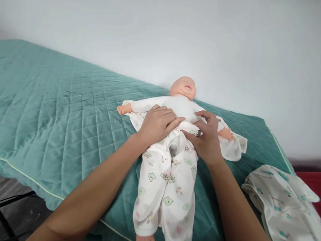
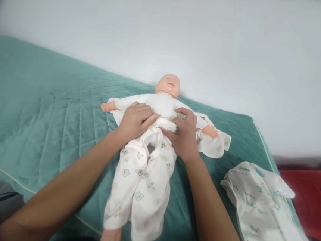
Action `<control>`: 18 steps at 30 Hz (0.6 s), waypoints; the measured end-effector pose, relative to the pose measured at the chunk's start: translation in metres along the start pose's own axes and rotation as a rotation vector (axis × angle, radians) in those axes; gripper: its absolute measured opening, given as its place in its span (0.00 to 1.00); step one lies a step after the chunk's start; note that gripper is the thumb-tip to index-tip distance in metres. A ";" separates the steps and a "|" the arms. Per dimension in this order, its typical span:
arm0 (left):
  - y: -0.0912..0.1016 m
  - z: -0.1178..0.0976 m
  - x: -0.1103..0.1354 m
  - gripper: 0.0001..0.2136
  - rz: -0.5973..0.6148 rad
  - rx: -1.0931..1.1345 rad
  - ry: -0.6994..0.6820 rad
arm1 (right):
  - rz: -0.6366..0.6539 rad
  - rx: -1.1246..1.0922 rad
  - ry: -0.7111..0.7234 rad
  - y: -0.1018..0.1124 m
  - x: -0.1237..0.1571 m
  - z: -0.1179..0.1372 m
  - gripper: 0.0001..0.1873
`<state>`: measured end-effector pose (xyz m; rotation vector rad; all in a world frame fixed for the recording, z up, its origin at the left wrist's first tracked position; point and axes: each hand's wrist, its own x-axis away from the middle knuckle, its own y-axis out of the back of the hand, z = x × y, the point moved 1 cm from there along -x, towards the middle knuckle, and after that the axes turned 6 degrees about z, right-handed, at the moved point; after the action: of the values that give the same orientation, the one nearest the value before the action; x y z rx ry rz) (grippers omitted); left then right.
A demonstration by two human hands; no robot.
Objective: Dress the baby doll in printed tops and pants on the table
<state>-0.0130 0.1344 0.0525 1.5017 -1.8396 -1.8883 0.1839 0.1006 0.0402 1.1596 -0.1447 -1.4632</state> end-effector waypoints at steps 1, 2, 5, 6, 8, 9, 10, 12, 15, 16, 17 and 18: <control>0.001 0.003 0.006 0.24 -0.002 0.005 0.012 | -0.011 0.030 0.008 0.000 0.001 0.000 0.16; 0.003 0.005 0.013 0.24 -0.004 0.004 0.021 | -0.017 0.057 0.016 0.000 0.002 0.000 0.17; 0.007 0.010 0.036 0.22 0.000 -0.022 0.027 | -0.038 0.120 0.040 0.000 0.008 -0.002 0.16; 0.008 0.012 0.043 0.21 0.008 -0.033 0.031 | -0.045 0.137 0.045 0.000 0.011 -0.003 0.16; 0.010 0.014 0.059 0.18 0.029 -0.052 0.058 | -0.051 0.170 0.044 0.002 0.020 -0.005 0.15; 0.010 0.014 0.066 0.16 0.035 -0.059 0.081 | -0.049 0.183 0.039 0.004 0.026 -0.005 0.14; 0.010 0.015 0.072 0.14 0.040 -0.065 0.107 | -0.043 0.190 0.036 0.005 0.032 -0.005 0.13; 0.009 0.014 0.082 0.11 0.048 -0.069 0.156 | -0.024 0.176 0.045 0.009 0.045 -0.003 0.12; 0.008 0.011 0.089 0.08 0.042 -0.041 0.236 | -0.007 0.100 0.077 0.013 0.058 0.002 0.10; 0.008 0.010 0.090 0.08 0.032 -0.017 0.268 | -0.006 0.072 0.085 0.013 0.061 0.004 0.11; 0.008 0.010 0.091 0.09 0.024 0.013 0.298 | -0.004 0.046 0.086 0.013 0.062 0.005 0.11; 0.007 0.010 0.091 0.11 0.019 0.054 0.323 | 0.000 0.023 0.077 0.013 0.062 0.006 0.12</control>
<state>-0.0692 0.0788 0.0066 1.6822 -1.7596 -1.4907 0.2012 0.0442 0.0177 1.2330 -0.1090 -1.4181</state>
